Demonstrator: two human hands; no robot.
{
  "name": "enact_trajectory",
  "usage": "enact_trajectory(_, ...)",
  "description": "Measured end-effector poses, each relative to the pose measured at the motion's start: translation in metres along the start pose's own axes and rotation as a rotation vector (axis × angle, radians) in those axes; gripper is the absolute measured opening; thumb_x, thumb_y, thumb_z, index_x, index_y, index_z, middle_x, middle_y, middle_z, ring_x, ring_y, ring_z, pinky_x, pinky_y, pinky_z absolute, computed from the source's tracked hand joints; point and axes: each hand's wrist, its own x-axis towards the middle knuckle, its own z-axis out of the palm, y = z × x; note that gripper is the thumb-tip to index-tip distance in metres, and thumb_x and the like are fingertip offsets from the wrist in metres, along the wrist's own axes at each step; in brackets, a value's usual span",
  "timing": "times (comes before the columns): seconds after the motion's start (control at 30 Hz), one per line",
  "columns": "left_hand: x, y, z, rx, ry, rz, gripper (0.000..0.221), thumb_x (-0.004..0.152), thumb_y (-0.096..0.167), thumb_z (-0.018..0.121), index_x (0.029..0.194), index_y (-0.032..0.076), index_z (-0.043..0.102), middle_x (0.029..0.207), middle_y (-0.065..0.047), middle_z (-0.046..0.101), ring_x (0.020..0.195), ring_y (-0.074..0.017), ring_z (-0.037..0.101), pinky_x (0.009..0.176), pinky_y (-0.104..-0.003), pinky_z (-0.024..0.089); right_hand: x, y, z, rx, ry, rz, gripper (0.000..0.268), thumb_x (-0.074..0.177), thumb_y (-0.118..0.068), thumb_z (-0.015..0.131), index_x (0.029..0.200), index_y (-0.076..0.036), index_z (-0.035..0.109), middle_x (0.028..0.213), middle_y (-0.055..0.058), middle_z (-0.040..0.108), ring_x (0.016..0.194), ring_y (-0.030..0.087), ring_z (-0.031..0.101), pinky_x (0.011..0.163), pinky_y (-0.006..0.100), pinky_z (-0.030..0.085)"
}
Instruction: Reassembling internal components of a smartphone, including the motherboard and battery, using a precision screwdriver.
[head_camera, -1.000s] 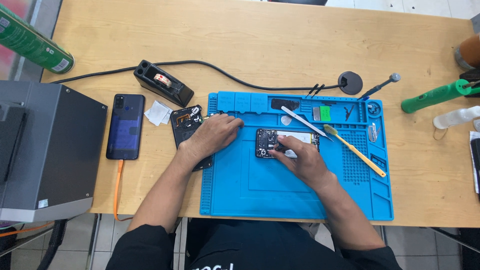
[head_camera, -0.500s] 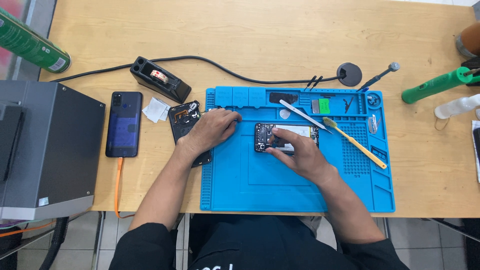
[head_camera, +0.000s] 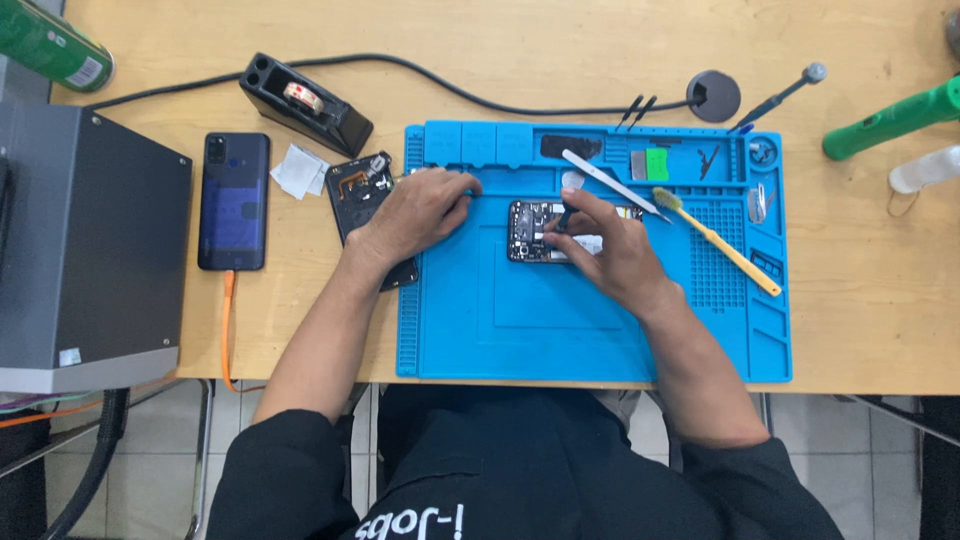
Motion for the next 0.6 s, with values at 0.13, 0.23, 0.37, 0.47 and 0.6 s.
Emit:
enact_trajectory(0.13, -0.001, 0.004, -0.002, 0.004, -0.004, 0.001, 0.011, 0.1, 0.006, 0.067, 0.111, 0.008, 0.068, 0.073, -0.004, 0.062, 0.067, -0.0185, 0.064, 0.069, -0.031, 0.054, -0.008, 0.003, 0.003, -0.098, 0.025, -0.068, 0.068, 0.093, 0.001, 0.08, 0.146, -0.012, 0.04, 0.096, 0.02, 0.078, 0.084, 0.04, 0.078, 0.076, 0.058, 0.063)
enact_trajectory(0.23, -0.003, 0.005, -0.001, 0.008, 0.007, -0.011, 0.012, 0.101, 0.007, 0.068, 0.112, 0.008, 0.069, 0.074, -0.004, 0.063, 0.068, -0.0175, 0.064, 0.07, -0.03, 0.054, -0.001, -0.016, -0.004, 0.076, -0.038, 0.009, 0.072, 0.094, 0.001, 0.077, 0.15, -0.014, 0.034, 0.111, 0.021, 0.076, 0.096, 0.044, 0.077, 0.085, 0.065, 0.06)
enact_trajectory(0.37, -0.003, 0.005, 0.0, -0.012, 0.014, -0.022, 0.012, 0.101, 0.007, 0.068, 0.113, 0.009, 0.069, 0.075, -0.003, 0.063, 0.069, -0.0175, 0.064, 0.071, -0.031, 0.054, 0.003, -0.023, -0.003, 0.081, -0.108, 0.027, 0.069, 0.097, 0.009, 0.067, 0.151, -0.012, 0.03, 0.112, 0.024, 0.075, 0.097, 0.048, 0.075, 0.086, 0.069, 0.059)
enact_trajectory(0.47, -0.002, 0.008, -0.002, 0.024, -0.017, -0.006, 0.012, 0.1, 0.008, 0.068, 0.112, 0.009, 0.068, 0.075, -0.003, 0.064, 0.069, -0.0176, 0.064, 0.071, -0.032, 0.054, 0.001, -0.002, -0.005, 0.036, -0.025, 0.026, 0.073, 0.097, 0.007, 0.07, 0.155, -0.014, 0.032, 0.114, 0.02, 0.076, 0.101, 0.043, 0.076, 0.09, 0.066, 0.058)
enact_trajectory(0.6, -0.007, 0.001, 0.012, 0.26, -0.039, 0.107, 0.018, 0.103, 0.008, 0.06, 0.121, 0.01, 0.062, 0.087, -0.006, 0.062, 0.074, -0.0216, 0.058, 0.068, -0.036, 0.048, -0.001, 0.011, -0.033, 0.143, 0.315, -0.101, 0.088, 0.11, 0.014, 0.067, 0.169, -0.022, 0.012, 0.12, 0.031, 0.072, 0.105, 0.043, 0.076, 0.093, 0.054, 0.067)
